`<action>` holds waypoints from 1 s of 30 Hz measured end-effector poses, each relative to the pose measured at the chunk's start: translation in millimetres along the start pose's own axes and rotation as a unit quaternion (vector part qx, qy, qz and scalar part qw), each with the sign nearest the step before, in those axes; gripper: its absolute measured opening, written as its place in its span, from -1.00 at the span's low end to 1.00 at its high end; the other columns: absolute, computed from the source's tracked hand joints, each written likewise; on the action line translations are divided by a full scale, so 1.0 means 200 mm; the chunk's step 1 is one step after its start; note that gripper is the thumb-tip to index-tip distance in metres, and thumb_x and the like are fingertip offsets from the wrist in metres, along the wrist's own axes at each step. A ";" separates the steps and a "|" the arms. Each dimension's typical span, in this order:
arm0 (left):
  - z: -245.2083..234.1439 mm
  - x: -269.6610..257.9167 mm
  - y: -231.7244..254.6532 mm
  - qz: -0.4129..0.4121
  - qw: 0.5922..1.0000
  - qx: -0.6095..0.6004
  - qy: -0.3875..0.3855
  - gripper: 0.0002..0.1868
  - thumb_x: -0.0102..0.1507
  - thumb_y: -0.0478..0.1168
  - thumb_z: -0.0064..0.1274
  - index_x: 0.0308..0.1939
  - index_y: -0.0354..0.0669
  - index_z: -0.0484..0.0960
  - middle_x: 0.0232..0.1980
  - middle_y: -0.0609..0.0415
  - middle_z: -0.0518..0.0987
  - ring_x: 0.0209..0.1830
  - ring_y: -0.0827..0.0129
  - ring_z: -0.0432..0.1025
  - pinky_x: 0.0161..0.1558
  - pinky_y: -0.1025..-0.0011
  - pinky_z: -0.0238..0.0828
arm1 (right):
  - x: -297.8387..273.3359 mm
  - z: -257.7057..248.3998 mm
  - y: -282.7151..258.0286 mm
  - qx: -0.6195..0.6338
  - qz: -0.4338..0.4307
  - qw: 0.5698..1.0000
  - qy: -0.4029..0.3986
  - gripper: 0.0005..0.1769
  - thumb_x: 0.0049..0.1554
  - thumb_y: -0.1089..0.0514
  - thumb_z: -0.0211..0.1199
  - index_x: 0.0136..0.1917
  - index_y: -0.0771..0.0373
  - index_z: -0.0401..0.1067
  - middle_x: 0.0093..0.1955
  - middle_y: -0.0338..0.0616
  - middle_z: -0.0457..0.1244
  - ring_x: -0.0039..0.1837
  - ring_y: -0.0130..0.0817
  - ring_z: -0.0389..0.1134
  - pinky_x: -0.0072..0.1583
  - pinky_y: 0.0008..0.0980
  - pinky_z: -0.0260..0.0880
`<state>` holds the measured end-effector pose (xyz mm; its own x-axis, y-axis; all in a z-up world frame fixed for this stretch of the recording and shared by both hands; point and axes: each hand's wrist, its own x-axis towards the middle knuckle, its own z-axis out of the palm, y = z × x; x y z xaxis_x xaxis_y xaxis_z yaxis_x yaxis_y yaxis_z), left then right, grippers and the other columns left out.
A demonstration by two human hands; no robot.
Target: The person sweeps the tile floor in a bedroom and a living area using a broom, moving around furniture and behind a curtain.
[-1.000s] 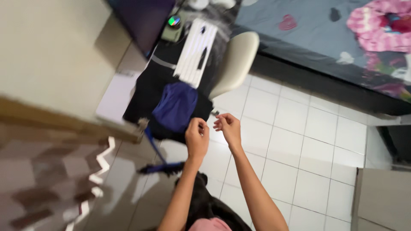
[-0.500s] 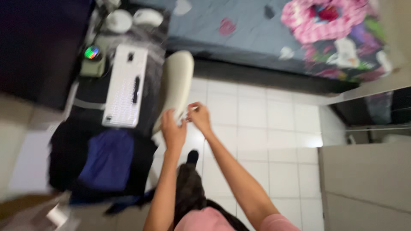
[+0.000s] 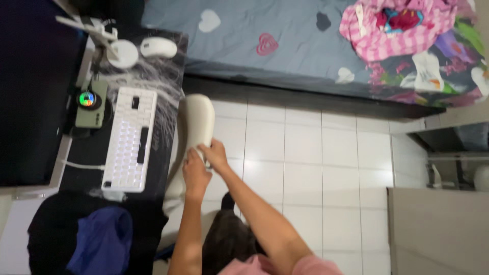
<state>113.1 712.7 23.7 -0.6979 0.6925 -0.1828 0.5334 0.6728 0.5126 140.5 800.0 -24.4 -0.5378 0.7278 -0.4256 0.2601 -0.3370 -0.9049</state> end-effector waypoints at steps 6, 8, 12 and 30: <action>0.15 -0.06 0.14 0.006 0.999 -0.050 -0.016 -0.07 -0.21 -0.45 0.14 0.19 -0.47 0.02 0.17 -0.29 0.22 0.11 -0.12 0.20 0.06 0.23 0.20 | -0.11 -0.21 -0.03 0.066 0.008 0.998 0.022 -0.83 -0.10 0.23 0.14 -0.28 0.42 0.36 -0.51 -0.17 0.17 -0.54 -0.52 0.09 -0.52 -0.51 0.04; 0.24 -0.08 0.24 0.011 0.999 -0.041 -0.021 -0.04 -0.23 -0.43 0.17 0.18 -0.47 0.00 0.20 -0.30 0.16 0.13 -0.13 0.15 0.09 0.23 0.14 | -0.11 -0.34 -0.06 0.070 -0.001 0.997 0.035 -0.84 -0.10 0.23 0.15 -0.30 0.41 0.34 -0.52 -0.18 0.15 -0.54 -0.52 0.07 -0.53 -0.52 0.02; 0.40 -0.18 0.48 0.002 0.996 -0.073 -0.043 -0.01 -0.22 -0.33 0.23 0.16 -0.45 -0.04 0.23 -0.32 0.08 0.19 -0.11 0.07 0.14 0.21 0.05 | -0.21 -0.62 -0.07 0.068 0.018 0.995 0.065 -0.85 -0.12 0.24 0.14 -0.29 0.41 0.36 -0.52 -0.17 0.16 -0.55 -0.51 0.08 -0.54 -0.50 0.00; 0.97 -0.53 1.33 0.148 0.984 -0.053 -0.086 -0.06 -0.21 -0.34 0.17 0.15 -0.59 0.02 0.14 -0.40 0.22 0.08 -0.19 0.21 0.06 0.18 0.20 | -0.44 -1.74 0.15 0.109 -0.001 0.979 0.173 -0.85 -0.12 0.25 0.13 -0.27 0.38 0.38 -0.50 -0.17 0.19 -0.52 -0.55 0.09 -0.51 -0.52 0.04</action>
<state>422.1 868.6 16.0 -0.4230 0.8940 -0.1479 0.6422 0.4109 0.6471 474.8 934.3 -11.8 -0.2244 0.8745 -0.4300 0.0612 -0.4278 -0.9018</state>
